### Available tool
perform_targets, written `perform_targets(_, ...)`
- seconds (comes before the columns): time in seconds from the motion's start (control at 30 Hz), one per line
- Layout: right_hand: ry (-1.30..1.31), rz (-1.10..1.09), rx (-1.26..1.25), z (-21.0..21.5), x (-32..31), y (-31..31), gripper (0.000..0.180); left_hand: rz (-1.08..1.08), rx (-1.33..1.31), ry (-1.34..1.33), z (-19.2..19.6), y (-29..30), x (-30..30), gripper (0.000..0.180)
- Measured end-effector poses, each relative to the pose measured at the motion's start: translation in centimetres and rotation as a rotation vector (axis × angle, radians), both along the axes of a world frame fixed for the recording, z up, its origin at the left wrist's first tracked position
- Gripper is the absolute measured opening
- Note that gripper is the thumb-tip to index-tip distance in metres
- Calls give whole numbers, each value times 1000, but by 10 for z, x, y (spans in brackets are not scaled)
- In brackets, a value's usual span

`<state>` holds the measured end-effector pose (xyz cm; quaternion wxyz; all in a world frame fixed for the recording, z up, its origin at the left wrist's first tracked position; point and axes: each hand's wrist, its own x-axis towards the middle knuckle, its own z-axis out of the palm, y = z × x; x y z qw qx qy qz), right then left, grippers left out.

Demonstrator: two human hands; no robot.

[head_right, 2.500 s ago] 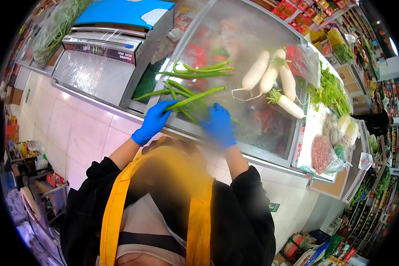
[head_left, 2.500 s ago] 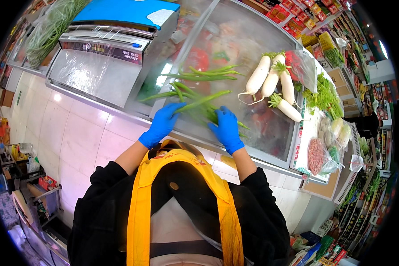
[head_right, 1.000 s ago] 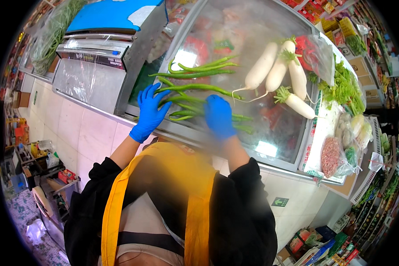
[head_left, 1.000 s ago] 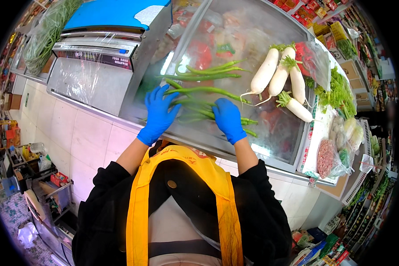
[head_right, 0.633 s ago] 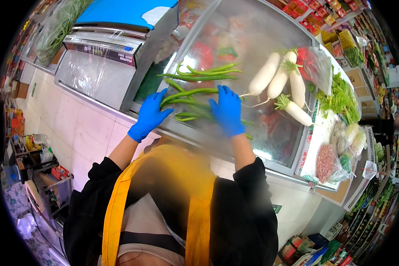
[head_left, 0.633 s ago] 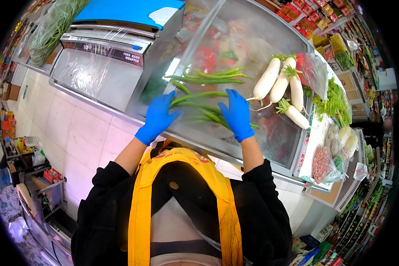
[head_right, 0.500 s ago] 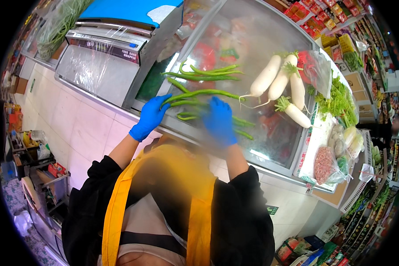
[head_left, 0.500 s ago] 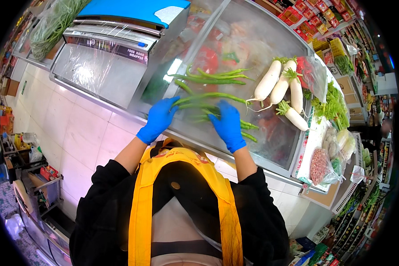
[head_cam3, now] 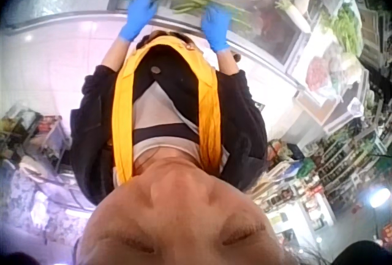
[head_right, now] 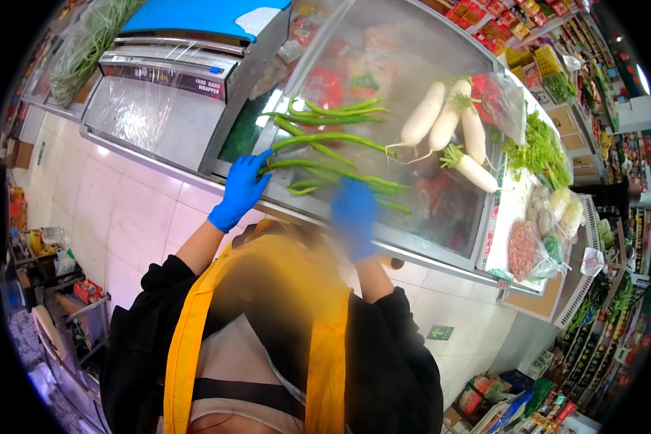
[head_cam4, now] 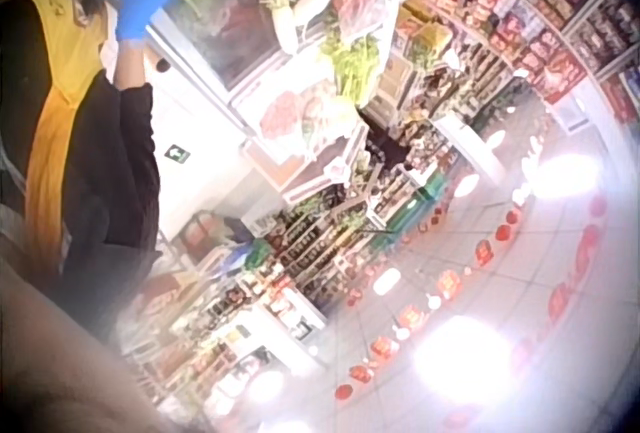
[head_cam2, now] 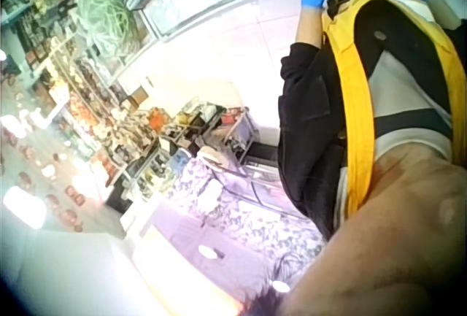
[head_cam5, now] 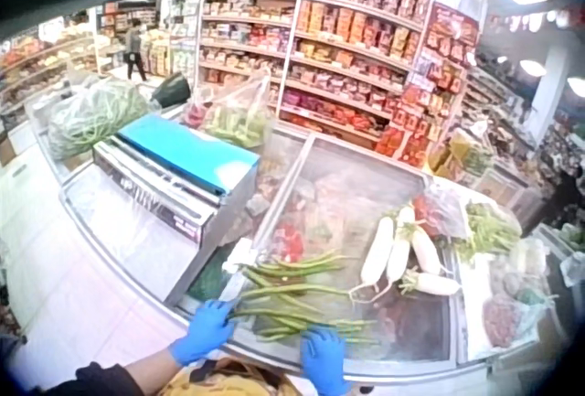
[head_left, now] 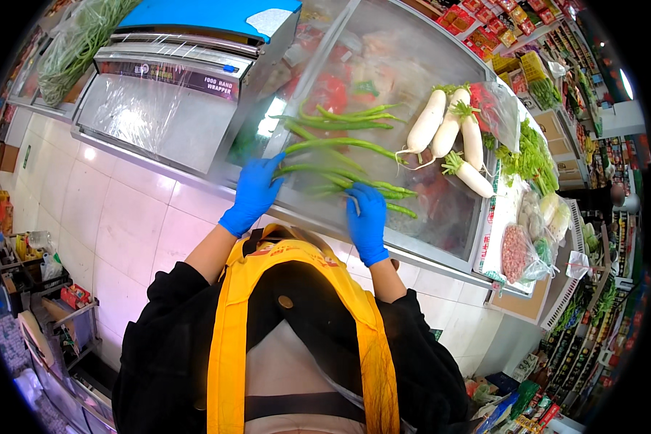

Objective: The person removes green beans from a plastic bag, places them on a counter, and then wraps them in a new plastic bag using a food band wrapper. The person also handles daikon radishes and other vegetables on the counter.

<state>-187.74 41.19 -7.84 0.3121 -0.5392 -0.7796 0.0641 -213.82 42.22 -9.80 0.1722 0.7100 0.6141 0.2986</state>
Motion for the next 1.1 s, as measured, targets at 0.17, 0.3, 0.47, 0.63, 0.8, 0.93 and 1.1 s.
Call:
perform_targets(0.17, 67, 5, -13, 0, -8, -9, 24, -23, 95, -219, 27, -1, 7, 48)
perform_targets(0.3, 29, -68, -13, 20, -19, -3, 28, -45, -22, -214, 0, 2, 2, 47)
perform_targets(0.47, -72, -10, -63, 6, -8, 14, 24, 84, 201, -506, 30, 10, 19, 48)
perform_targets(0.63, -18, -7, -57, 2, -14, 17, 20, -8, 149, -142, 23, 9, 9, 42)
perform_targets(0.8, -10, -11, -14, 5, -8, 32, 21, -103, -13, -342, -18, 10, 1, 35)
perform_targets(0.93, -71, 17, -64, -4, 8, 60, 23, -82, -37, -337, 3, 10, 14, 29)
perform_targets(1.1, 167, 133, -277, 5, 1, 71, 22, 39, 35, -508, -5, 18, 13, 29)
